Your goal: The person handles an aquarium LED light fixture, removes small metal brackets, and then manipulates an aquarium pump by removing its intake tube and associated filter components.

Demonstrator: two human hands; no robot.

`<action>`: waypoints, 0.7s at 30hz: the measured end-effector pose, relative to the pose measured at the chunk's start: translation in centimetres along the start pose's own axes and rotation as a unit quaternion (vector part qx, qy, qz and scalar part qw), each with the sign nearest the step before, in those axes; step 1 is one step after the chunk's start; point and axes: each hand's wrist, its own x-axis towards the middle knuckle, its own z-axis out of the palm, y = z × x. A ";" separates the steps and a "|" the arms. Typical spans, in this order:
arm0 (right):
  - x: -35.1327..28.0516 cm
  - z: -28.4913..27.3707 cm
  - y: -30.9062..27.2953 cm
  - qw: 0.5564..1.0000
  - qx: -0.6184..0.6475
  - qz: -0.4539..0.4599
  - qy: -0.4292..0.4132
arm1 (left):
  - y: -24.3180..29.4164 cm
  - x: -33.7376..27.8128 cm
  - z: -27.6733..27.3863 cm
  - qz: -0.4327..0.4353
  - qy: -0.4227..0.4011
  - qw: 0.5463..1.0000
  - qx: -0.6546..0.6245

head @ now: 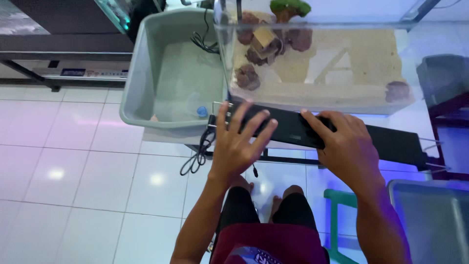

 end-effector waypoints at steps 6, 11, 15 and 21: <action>-5.2 2.1 -1.4 0.999 -0.008 -0.002 0.040 | 0.8 -6.7 -0.6 -0.171 0.116 0.978 0.034; -9.3 -1.7 -3.2 0.997 0.012 -0.040 0.060 | 3.2 -8.2 -6.7 -0.323 -0.011 0.925 -0.198; -12.5 -3.2 -3.5 0.998 -0.011 -0.028 0.061 | 2.8 -9.9 -8.8 -0.343 -0.073 0.786 -0.509; -14.7 -7.0 -4.4 0.997 -0.032 -0.019 0.074 | 5.9 -10.1 -10.1 -0.323 -0.007 0.610 -0.723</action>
